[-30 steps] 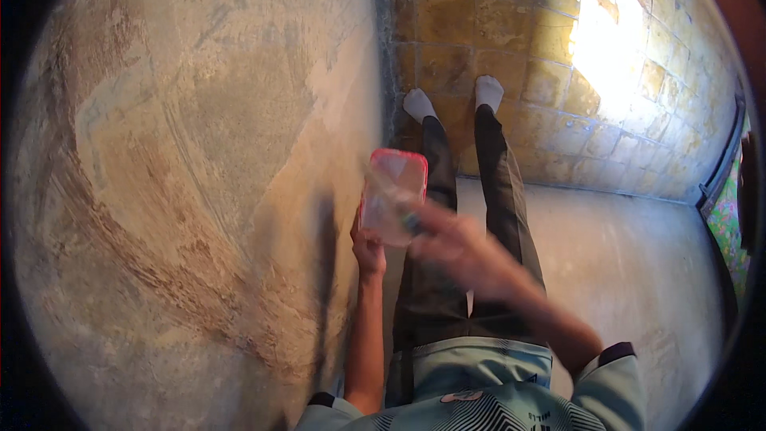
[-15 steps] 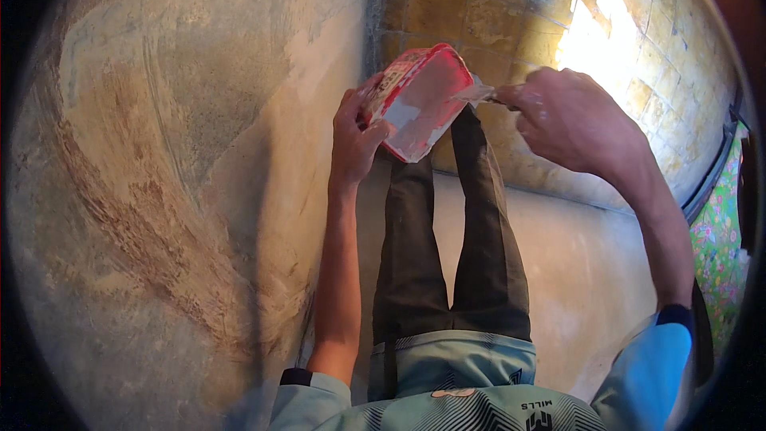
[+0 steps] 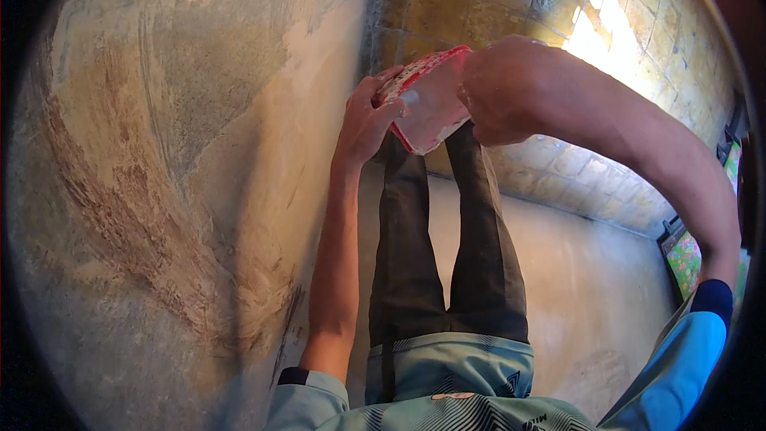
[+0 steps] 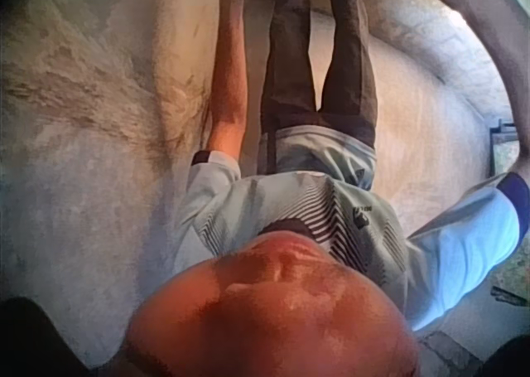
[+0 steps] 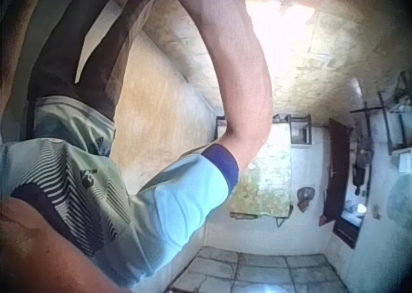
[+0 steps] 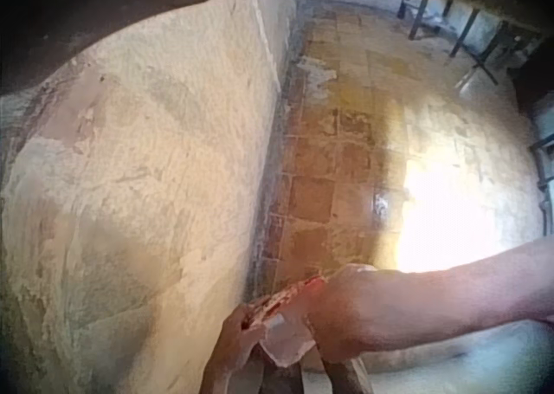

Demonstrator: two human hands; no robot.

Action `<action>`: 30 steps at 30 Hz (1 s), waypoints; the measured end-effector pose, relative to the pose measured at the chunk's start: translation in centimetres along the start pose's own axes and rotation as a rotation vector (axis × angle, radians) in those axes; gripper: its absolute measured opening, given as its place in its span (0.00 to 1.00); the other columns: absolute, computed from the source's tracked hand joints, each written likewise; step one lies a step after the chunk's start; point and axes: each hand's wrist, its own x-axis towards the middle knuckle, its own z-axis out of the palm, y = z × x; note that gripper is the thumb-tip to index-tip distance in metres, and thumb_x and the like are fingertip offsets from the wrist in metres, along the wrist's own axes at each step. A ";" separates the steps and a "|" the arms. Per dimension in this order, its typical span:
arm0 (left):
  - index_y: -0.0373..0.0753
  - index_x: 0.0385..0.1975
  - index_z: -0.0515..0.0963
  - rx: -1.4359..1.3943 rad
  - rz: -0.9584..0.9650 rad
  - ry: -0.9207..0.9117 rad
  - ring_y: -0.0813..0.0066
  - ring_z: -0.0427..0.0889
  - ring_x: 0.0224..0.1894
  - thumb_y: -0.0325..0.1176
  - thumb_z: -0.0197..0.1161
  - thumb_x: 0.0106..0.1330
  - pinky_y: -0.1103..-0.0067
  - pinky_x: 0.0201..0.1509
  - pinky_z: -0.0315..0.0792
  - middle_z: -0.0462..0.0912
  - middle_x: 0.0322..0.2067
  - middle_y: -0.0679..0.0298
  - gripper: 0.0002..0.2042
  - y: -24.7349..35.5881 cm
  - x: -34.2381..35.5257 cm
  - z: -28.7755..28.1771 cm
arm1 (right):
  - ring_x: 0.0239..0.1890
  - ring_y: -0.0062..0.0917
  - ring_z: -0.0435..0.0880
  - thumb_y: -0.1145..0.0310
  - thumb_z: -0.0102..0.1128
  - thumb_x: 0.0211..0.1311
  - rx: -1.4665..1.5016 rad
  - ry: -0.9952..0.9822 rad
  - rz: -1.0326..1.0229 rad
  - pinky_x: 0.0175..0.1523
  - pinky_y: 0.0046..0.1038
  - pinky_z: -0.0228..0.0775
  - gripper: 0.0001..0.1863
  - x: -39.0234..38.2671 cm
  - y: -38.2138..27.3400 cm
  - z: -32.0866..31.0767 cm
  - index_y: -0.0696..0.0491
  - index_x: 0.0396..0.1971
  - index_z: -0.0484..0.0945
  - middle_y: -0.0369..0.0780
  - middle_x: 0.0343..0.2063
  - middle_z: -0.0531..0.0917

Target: The person applies wall filler from a plastic container onto a wall using a putty knife.

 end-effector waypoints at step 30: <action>0.35 0.54 0.71 -0.515 -0.426 0.610 0.77 0.76 0.41 0.33 0.57 0.53 0.80 0.43 0.74 0.75 0.43 0.66 0.25 -19.3 -19.1 -5.7 | 0.31 0.22 0.85 0.68 0.54 0.65 2.105 0.587 -0.034 0.37 0.21 0.75 0.27 17.5 -16.0 10.1 0.63 0.62 0.66 0.41 0.32 0.82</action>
